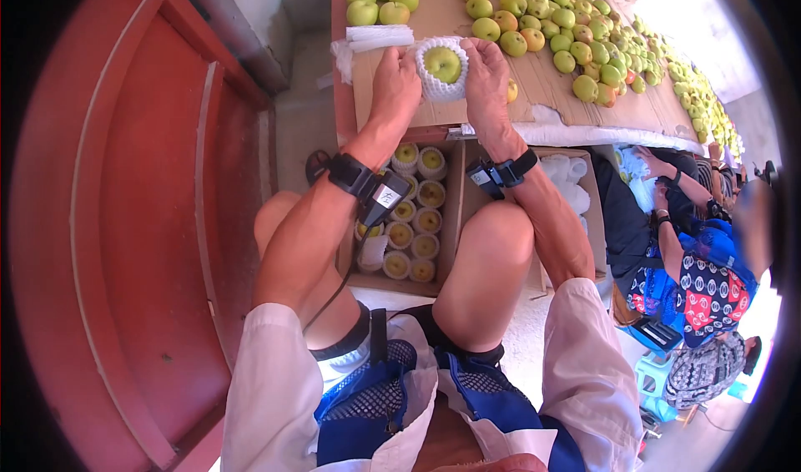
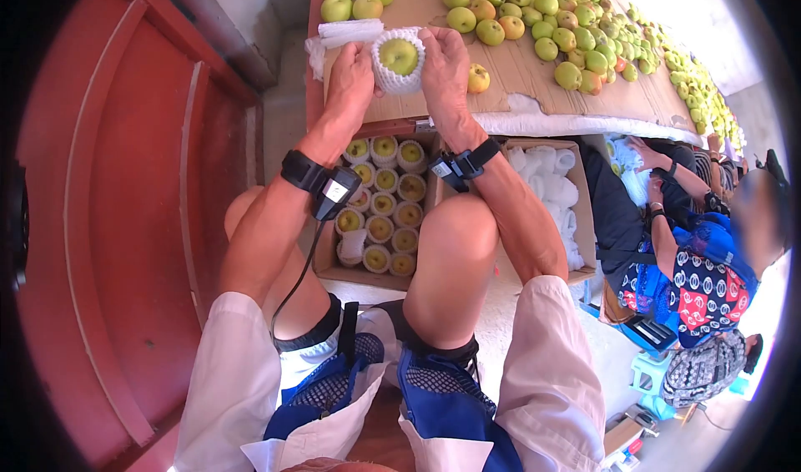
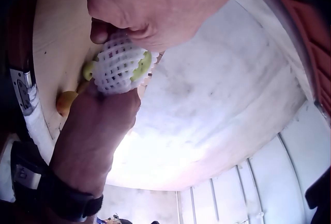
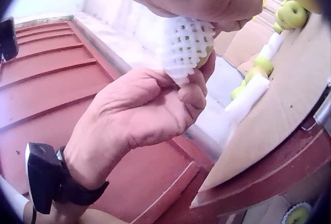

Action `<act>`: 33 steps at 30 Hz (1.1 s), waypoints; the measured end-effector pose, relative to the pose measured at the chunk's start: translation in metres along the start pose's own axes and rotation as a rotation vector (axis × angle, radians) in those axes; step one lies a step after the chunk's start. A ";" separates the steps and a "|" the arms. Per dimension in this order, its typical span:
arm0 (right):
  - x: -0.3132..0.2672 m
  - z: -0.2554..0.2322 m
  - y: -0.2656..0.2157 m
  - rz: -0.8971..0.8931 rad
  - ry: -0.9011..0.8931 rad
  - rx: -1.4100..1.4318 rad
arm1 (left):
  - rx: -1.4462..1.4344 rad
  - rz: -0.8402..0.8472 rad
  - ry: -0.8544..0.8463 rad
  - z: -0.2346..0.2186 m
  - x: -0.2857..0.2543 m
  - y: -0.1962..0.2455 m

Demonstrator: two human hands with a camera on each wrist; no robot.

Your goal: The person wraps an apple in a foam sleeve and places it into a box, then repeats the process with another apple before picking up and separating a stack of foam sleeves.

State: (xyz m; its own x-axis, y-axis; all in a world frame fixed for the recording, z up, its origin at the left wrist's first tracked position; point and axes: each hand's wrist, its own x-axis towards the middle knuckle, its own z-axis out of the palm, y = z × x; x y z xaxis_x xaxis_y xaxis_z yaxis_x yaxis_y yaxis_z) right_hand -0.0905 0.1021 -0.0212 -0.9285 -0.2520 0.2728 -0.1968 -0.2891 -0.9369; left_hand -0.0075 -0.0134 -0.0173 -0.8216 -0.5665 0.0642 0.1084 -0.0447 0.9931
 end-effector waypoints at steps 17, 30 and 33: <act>-0.004 0.032 -0.025 -0.005 -0.040 0.019 | -0.076 0.077 0.123 -0.009 -0.005 0.019; -0.020 0.037 -0.058 -0.446 -0.226 -0.734 | -0.427 -0.219 0.015 -0.036 -0.002 0.037; -0.023 0.035 -0.062 -0.473 -0.235 -0.835 | -0.403 -0.194 -0.022 -0.038 -0.005 0.038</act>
State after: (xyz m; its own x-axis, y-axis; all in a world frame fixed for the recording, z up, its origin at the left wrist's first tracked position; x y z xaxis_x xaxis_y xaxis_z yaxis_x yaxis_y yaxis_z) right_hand -0.0459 0.0930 0.0384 -0.6287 -0.4816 0.6106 -0.7743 0.3148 -0.5490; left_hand 0.0216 -0.0437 0.0166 -0.8596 -0.4983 -0.1132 0.1569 -0.4682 0.8696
